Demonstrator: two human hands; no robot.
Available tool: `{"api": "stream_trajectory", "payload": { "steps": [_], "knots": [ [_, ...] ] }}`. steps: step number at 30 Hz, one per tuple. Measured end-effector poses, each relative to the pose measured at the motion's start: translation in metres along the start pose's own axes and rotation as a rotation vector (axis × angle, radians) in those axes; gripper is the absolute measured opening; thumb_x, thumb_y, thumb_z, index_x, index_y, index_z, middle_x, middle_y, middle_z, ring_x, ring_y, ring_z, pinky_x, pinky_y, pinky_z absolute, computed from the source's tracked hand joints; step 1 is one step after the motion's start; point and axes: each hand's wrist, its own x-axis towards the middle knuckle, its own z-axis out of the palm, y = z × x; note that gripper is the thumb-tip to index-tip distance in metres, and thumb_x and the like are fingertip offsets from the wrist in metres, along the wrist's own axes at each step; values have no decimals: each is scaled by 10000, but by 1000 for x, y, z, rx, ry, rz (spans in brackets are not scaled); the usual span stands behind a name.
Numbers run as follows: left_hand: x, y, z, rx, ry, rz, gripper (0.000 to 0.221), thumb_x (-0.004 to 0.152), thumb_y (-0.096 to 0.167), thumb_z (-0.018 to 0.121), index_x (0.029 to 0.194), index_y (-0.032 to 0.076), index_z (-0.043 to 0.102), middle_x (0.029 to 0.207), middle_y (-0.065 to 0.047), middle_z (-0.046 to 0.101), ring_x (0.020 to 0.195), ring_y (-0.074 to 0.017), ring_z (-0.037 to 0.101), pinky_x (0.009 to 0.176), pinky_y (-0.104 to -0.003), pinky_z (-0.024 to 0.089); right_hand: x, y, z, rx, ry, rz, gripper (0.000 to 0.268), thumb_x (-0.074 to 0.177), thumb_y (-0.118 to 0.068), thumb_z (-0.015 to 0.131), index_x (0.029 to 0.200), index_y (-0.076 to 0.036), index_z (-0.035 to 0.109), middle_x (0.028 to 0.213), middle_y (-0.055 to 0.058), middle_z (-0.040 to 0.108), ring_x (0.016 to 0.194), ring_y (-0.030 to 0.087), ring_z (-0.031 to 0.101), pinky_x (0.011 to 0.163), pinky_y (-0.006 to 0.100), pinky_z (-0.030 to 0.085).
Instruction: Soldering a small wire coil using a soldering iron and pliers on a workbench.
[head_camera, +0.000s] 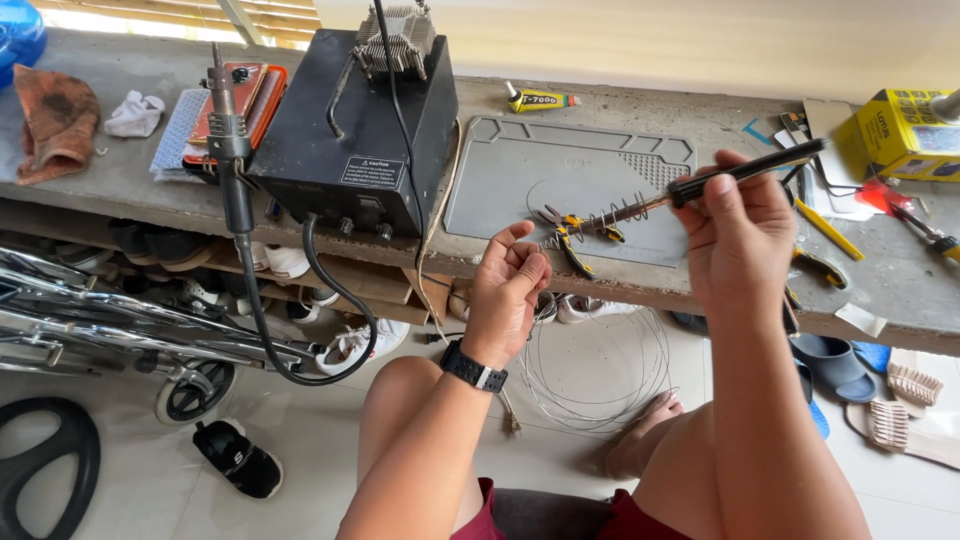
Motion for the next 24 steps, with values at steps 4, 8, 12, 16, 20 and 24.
{"api": "stream_trajectory", "payload": {
  "steps": [4,8,12,16,20,24],
  "knots": [
    [2,-2,-5,-34,3,-30,446,1096,-8,720,1521,76,616,984,-35,685,883,-122,667,808,-225,581,-8,10,8,-5,-71,41,287,1141,-125,779,1419,-78,723,1238,132,816,1159,247,832,1061,365,744],
    [5,7,-3,-58,-28,29,463,1077,-46,720,1517,37,600,1027,-40,674,873,-139,661,750,-241,534,-6,5,7,-35,-38,20,290,1105,-110,826,1385,-55,777,1178,121,826,1079,248,854,925,310,769],
    [2,10,-1,-10,-94,24,449,1072,-59,724,1496,40,613,1028,-47,678,860,-143,648,734,-244,529,-5,-4,5,-50,-30,8,288,1104,-121,831,1379,-55,776,1171,123,812,1077,252,856,896,295,771],
    [-1,6,4,58,-91,25,404,1078,-44,724,1461,47,633,1035,-31,670,865,-126,657,703,-226,522,-10,-8,5,-32,-62,-53,294,1116,-122,826,1396,-55,768,1200,127,799,1121,270,844,1003,332,749],
    [1,4,-1,99,-20,81,274,1103,19,719,1374,51,694,968,-35,675,779,-110,581,644,-219,460,-5,-10,2,3,-3,-94,292,1166,-128,762,1449,-67,725,1202,75,758,1135,232,813,1042,330,714],
    [4,10,-7,90,0,100,264,1090,5,725,1350,36,689,1049,-31,678,801,-115,610,639,-220,465,-3,-14,-2,13,40,-116,276,1162,-174,799,1420,-89,746,1173,33,780,1087,188,804,1039,301,700]
  ]
}}
